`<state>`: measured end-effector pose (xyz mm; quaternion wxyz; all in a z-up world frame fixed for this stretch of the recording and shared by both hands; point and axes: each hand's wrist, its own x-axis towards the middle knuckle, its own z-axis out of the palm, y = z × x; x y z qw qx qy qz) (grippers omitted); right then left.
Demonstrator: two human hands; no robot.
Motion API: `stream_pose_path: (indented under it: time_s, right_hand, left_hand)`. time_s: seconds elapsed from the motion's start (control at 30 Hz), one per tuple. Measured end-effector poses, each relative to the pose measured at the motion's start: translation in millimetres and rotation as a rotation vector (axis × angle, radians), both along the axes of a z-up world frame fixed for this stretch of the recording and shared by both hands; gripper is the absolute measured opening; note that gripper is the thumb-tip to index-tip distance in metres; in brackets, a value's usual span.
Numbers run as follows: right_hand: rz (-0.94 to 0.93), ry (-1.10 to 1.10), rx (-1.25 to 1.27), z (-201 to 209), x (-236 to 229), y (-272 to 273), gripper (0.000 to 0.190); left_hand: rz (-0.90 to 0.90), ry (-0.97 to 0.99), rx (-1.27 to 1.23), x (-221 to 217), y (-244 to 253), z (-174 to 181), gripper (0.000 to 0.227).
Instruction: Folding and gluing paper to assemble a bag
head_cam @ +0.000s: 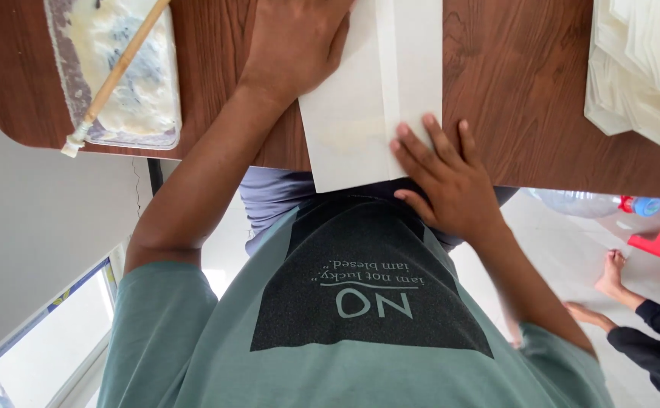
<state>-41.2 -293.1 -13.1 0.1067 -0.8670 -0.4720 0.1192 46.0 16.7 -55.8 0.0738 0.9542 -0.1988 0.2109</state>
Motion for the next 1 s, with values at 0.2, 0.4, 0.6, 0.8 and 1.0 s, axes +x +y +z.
stream_pose_path:
  time_s: [0.2,0.4,0.6,0.8,1.0]
  right_hand:
    - [-0.102,-0.121,0.181,1,-41,-8,0.05]
    - [-0.291,-0.101,0.657,2,-36,2,0.026]
    - [-0.473,-0.073,0.73,13,-5,11,0.034]
    - [-0.523,0.027,0.612,6,15,12,0.017]
    - [-0.521,0.106,0.637,6,16,4,0.015]
  left_hand:
    - [0.035,-0.04,0.097,-1,2,-4,0.008]
    - [0.02,-0.037,0.116,-28,-8,40,0.017]
    - [-0.289,0.467,-0.207,-102,-29,68,0.076]
    - [-0.156,0.456,-0.268,-138,-31,43,0.058]
    - [-0.18,0.426,-0.329,-142,-22,50,0.055]
